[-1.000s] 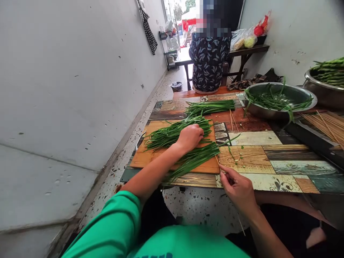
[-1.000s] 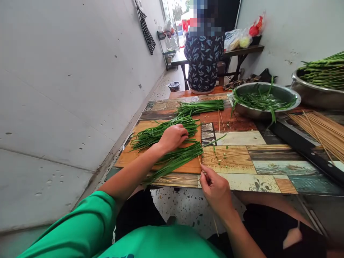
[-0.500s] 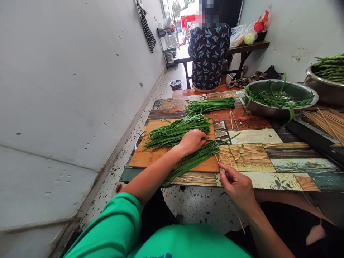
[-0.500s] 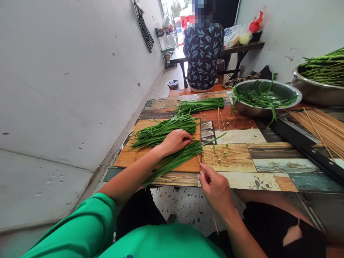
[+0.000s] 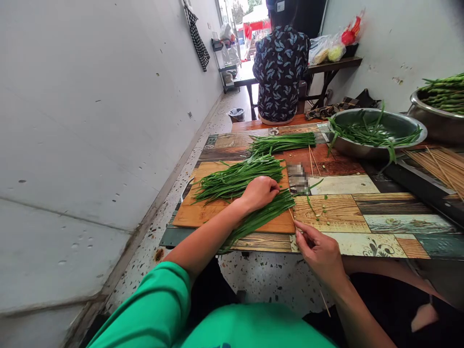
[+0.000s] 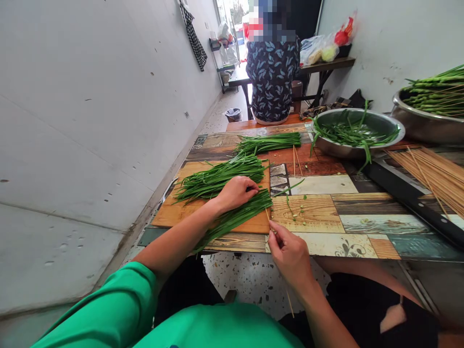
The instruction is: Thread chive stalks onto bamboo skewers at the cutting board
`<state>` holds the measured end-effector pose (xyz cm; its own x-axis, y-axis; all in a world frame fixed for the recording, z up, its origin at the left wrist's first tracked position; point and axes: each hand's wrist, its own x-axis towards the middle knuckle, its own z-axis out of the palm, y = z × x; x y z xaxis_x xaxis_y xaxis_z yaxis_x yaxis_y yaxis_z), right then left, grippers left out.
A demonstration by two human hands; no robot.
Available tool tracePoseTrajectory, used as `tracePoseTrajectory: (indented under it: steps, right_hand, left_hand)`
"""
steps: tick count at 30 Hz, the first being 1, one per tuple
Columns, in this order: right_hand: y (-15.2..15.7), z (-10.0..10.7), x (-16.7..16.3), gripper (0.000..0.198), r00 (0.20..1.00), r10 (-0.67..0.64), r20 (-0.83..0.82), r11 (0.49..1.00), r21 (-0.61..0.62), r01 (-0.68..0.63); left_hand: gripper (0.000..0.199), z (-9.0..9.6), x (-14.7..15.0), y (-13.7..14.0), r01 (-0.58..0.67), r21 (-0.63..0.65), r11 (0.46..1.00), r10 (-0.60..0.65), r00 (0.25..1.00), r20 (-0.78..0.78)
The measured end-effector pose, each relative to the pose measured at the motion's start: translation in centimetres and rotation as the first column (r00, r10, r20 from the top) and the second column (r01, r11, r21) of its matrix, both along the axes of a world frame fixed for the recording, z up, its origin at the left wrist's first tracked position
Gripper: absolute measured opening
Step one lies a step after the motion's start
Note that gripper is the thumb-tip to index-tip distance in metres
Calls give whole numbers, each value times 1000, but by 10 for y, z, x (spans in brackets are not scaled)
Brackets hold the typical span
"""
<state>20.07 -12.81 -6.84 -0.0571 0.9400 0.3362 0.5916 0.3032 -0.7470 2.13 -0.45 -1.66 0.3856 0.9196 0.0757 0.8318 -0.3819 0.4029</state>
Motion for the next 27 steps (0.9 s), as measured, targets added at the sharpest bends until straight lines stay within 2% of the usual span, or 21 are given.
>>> tracePoseTrajectory:
  steps: [12, 17, 19, 23, 27]
  right_hand:
    - [1, 2, 0, 31, 1000, 11, -27, 999, -41, -12]
    - [1, 2, 0, 32, 998, 7, -56, 995, -101, -13]
    - [0, 1, -1, 32, 999, -3, -39, 996, -90, -1]
    - [0, -1, -1, 31, 1000, 2, -6, 999, -46, -2]
    - [0, -1, -1, 32, 1000, 17, -13, 999, -38, -18]
  left_hand:
    - [20, -6, -2, 0, 34, 10, 999, -35, 997, 67]
    - [26, 5, -9, -1, 201, -43, 979, -200, 979, 29]
    - [28, 11, -13, -1, 188, -40, 981, -188, 982, -4]
    - [26, 17, -16, 1, 45, 60, 997, -37, 991, -131]
    - [24, 18, -9, 1, 73, 96, 993, -33, 930, -366]
